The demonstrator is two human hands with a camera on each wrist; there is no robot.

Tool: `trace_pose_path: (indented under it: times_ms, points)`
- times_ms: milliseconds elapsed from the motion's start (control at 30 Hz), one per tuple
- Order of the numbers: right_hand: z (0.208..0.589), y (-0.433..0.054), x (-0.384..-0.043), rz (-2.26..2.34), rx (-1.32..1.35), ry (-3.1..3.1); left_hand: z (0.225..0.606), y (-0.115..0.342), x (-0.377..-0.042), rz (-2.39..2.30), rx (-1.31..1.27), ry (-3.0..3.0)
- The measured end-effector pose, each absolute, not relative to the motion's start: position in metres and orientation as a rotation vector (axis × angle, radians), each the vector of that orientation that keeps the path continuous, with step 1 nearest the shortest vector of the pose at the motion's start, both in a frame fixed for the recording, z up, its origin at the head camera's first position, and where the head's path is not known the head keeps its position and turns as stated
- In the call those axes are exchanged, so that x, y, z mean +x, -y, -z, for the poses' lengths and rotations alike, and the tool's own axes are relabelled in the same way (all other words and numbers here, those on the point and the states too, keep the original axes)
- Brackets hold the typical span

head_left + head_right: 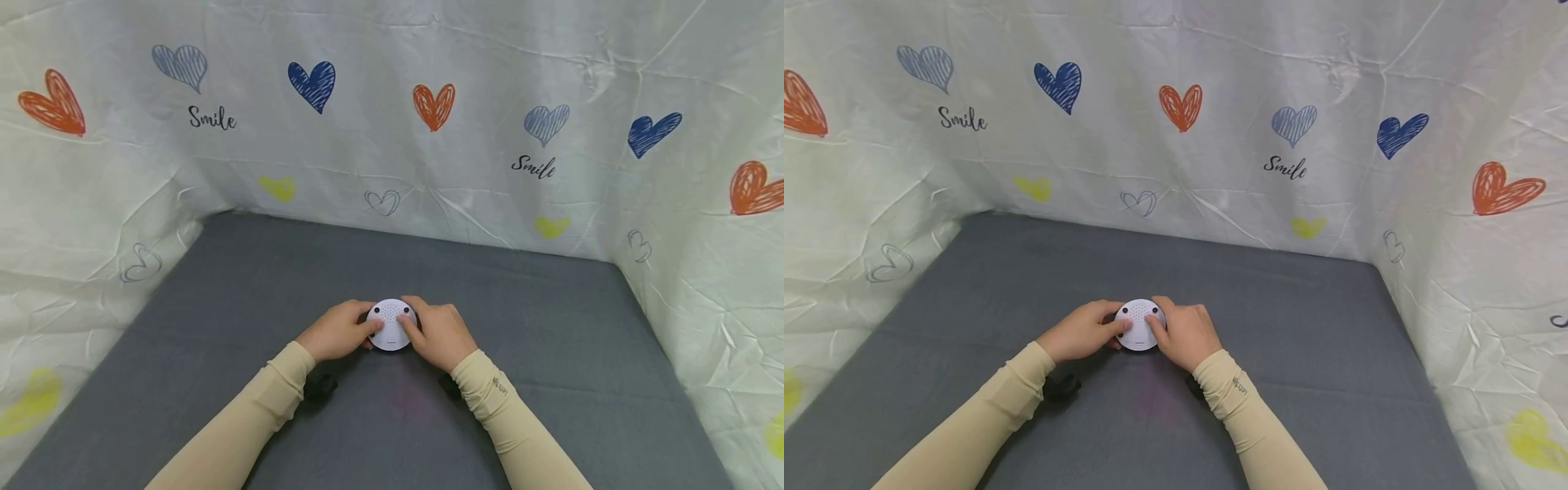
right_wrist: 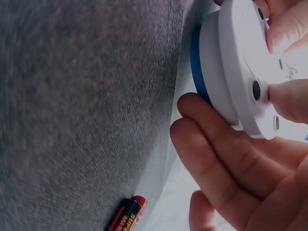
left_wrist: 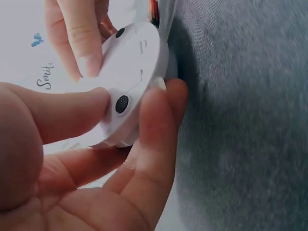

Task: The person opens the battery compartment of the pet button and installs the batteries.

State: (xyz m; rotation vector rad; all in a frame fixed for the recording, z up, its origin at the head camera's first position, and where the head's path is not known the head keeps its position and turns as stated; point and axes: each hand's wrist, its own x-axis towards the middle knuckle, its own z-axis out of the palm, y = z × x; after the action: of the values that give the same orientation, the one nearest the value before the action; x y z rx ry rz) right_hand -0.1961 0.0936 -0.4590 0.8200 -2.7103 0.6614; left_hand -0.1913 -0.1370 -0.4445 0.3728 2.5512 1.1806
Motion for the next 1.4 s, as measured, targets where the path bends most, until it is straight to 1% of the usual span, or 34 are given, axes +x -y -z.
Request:
trace_pose_path:
  times_ms: [333,633,933,1033,1233,1400]
  points:
    - [0.460,-0.091,-0.195,-0.657,0.775,2.764,0.444,0.136,-0.187,-1.366,0.250,-2.412]
    - [0.462,-0.093,-0.196,-0.617,0.787,2.767,0.449,0.129,-0.186,-1.097,0.359,-2.603]
    - [0.459,-0.096,-0.195,-0.568,0.779,2.778,0.452,0.128,-0.185,-1.086,0.341,-2.609]
    - [0.454,-0.098,-0.195,-0.584,0.856,2.730,0.452,0.130,-0.187,-1.096,0.349,-2.598]
    - [0.449,-0.097,-0.196,-0.550,1.111,2.645,0.453,0.132,-0.189,-1.153,0.351,-2.565]
    - [0.448,-0.097,-0.195,-0.513,1.151,2.654,0.454,0.132,-0.190,-1.157,0.353,-2.565]
